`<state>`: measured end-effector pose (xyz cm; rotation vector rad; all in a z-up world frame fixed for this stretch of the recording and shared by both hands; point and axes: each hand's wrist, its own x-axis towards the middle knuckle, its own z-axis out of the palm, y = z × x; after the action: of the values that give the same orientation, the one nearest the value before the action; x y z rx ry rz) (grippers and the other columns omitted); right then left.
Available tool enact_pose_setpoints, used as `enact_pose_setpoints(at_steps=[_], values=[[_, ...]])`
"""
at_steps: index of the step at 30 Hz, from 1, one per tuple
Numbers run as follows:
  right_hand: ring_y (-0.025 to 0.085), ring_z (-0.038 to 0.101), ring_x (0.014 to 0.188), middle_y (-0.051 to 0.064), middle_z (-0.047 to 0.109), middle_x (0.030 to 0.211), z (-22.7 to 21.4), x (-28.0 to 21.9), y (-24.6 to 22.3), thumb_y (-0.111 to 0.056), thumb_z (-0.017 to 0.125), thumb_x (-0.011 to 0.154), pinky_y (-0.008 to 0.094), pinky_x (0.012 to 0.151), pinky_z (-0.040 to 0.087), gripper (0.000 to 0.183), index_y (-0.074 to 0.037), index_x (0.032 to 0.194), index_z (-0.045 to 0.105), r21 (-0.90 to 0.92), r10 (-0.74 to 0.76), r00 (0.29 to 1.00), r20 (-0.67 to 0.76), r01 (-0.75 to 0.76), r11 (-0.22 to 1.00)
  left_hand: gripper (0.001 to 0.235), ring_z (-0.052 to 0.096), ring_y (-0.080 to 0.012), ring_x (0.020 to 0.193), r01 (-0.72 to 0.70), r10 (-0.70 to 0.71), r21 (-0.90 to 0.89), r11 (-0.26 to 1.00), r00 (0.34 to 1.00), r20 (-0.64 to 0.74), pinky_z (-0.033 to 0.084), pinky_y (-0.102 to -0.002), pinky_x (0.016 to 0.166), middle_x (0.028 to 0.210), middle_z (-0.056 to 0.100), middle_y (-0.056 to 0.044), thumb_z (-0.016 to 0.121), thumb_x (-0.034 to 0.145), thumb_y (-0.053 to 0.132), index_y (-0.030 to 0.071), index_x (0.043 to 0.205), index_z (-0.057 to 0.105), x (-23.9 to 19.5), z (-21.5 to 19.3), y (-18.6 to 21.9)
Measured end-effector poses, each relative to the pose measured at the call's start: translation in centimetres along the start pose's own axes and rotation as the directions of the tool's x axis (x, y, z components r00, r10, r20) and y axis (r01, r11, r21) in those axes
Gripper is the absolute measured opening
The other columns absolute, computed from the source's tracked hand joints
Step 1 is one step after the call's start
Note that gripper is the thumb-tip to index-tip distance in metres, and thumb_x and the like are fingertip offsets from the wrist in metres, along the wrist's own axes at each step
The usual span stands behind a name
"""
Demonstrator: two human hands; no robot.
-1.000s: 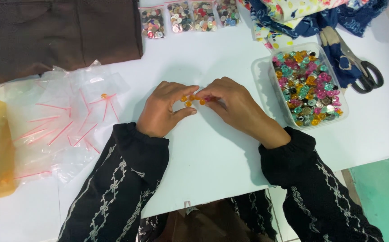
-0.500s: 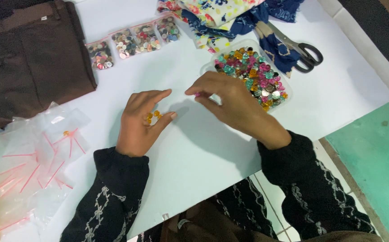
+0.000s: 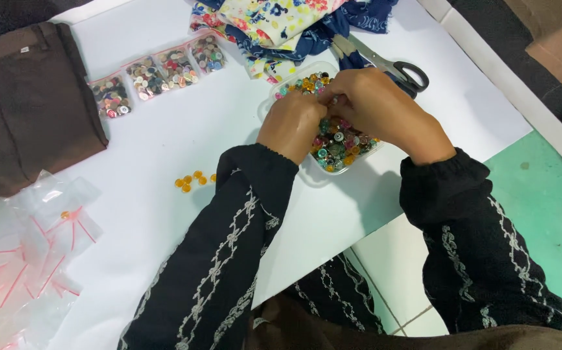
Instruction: The person sorts small buttons by color on a white table, then places them into small clear plastic bags and seals them. The person first handles light blue buttons and then orange buttons, arranging them in rows before bagging.
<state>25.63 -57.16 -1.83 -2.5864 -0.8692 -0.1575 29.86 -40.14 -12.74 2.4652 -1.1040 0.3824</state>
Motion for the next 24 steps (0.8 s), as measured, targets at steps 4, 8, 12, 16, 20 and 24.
enact_pose_setpoints(at_steps=[4,8,12,16,20,24], values=[[0.027,0.060,0.072,0.008,0.068,0.084,1.0,0.2,0.6,0.004,0.061,0.092,0.040,0.064,0.046,0.014,-0.006,0.088,0.070,0.002,0.079,0.992,0.100,-0.080,0.997,0.026,0.055,-0.0358,0.072,0.021,-0.022,0.088,0.996,1.000,0.012,0.047,-0.050,0.053,0.061,0.058,-0.011,0.071,0.072,-0.014,0.010,0.064,0.065,0.4,0.8,-0.7],[0.029,0.065,0.074,0.008,0.073,0.087,1.0,0.6,0.7,0.003,0.061,0.092,0.041,0.064,0.048,0.017,-0.007,0.093,0.076,0.006,0.056,0.993,0.102,-0.056,0.998,0.019,0.056,-0.0373,0.075,0.006,-0.008,0.056,0.998,0.999,0.043,0.047,-0.050,0.058,0.061,0.057,-0.009,0.074,0.067,0.002,0.013,0.061,0.060,0.3,0.3,-1.4],[0.024,0.060,0.064,0.005,0.071,0.078,0.4,0.5,0.4,0.000,0.060,0.095,0.038,0.058,0.045,0.019,-0.010,0.089,0.076,0.018,0.089,0.988,0.125,-0.092,0.996,0.017,0.061,-0.0363,0.085,0.035,-0.037,0.055,0.998,0.998,0.044,0.047,-0.051,0.068,0.079,0.073,-0.004,0.086,0.069,0.014,0.021,0.084,0.081,-0.2,-2.5,0.0],[0.028,0.067,0.082,0.010,0.071,0.101,-0.3,-0.3,1.0,0.000,0.065,0.094,0.040,0.067,0.051,0.018,-0.007,0.105,0.077,0.071,0.017,0.999,0.028,-0.019,0.997,0.024,0.063,-0.0339,0.096,0.037,-0.045,-0.113,0.993,0.997,-0.070,0.042,-0.052,0.086,0.095,0.075,-0.001,0.087,0.077,0.014,0.020,0.099,0.081,-0.7,-3.5,0.4],[0.023,0.059,0.073,0.008,0.068,0.092,-1.6,-1.0,0.7,0.001,0.069,0.094,0.035,0.064,0.047,0.018,-0.008,0.107,0.077,0.120,0.035,0.999,0.015,-0.036,0.992,0.026,0.065,-0.0318,0.093,-0.049,-0.008,-0.268,0.962,0.979,-0.205,0.051,-0.049,0.080,0.095,0.073,-0.003,0.085,0.082,0.007,0.016,0.106,0.077,-0.8,-4.9,0.6],[0.024,0.063,0.074,0.010,0.068,0.093,-1.8,-1.3,0.1,0.003,0.066,0.095,0.035,0.062,0.047,0.019,-0.005,0.109,0.076,0.130,0.012,1.000,0.020,-0.015,0.991,0.022,0.067,-0.0250,0.092,-0.026,-0.064,-0.390,0.921,0.974,-0.216,0.046,-0.049,0.101,0.098,0.070,-0.003,0.082,0.088,0.007,0.014,0.108,0.075,-1.3,-6.1,1.2]])
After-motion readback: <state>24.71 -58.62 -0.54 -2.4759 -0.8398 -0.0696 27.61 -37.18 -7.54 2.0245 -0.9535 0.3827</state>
